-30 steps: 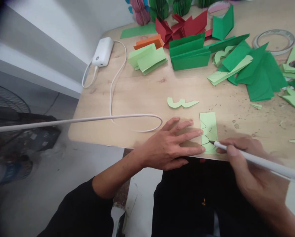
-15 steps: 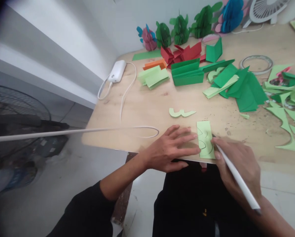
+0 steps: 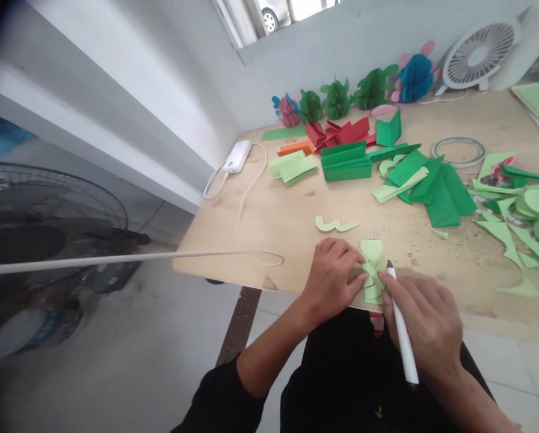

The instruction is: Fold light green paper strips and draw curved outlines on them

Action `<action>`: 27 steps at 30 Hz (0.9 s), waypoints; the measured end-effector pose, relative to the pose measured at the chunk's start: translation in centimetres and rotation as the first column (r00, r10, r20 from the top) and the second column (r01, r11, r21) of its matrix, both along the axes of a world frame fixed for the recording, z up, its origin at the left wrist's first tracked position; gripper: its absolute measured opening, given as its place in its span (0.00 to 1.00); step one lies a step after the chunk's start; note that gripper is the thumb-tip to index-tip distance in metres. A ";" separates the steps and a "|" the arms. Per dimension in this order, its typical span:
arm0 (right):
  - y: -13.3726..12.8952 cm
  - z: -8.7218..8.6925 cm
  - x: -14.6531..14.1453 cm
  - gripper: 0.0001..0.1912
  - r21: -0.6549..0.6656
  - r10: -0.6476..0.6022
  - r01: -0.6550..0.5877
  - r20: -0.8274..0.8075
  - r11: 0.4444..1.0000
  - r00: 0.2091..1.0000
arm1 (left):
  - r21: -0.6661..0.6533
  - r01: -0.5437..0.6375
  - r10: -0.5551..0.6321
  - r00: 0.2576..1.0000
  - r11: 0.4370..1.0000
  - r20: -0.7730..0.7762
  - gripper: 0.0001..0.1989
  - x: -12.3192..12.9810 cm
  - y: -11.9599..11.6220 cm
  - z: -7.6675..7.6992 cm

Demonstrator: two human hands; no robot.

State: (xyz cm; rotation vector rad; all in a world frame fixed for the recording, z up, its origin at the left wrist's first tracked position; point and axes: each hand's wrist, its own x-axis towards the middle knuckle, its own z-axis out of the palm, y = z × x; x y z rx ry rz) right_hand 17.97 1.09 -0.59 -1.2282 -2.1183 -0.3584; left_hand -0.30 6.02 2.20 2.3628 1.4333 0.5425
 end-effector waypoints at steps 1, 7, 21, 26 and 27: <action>0.0 0.0 0.0 0.24 0.001 0.004 -0.004 0.006 1.000 1.000 | -0.014 -0.014 0.014 1.000 1.000 -0.004 0.08 0.2 -0.1 0.1; 0.0 -0.4 0.3 0.24 -0.043 0.011 -0.012 -0.026 0.999 1.000 | -0.101 -0.096 0.095 0.995 0.990 -0.014 0.05 0.9 -0.2 0.6; 0.9 0.2 1.1 0.18 -0.182 -0.056 0.022 -0.185 0.983 0.981 | -0.146 -0.244 0.251 0.967 0.959 0.033 0.06 1.4 -0.6 0.8; 3.1 0.6 1.9 0.19 -0.209 -0.036 0.000 -0.168 0.978 0.985 | -0.130 -0.163 0.153 0.985 0.978 -0.082 0.13 0.9 0.8 1.0; 3.7 0.6 1.9 0.18 -0.216 -0.025 -0.010 -0.162 0.976 0.986 | -0.134 -0.148 0.135 0.986 0.980 -0.098 0.12 0.8 1.1 1.1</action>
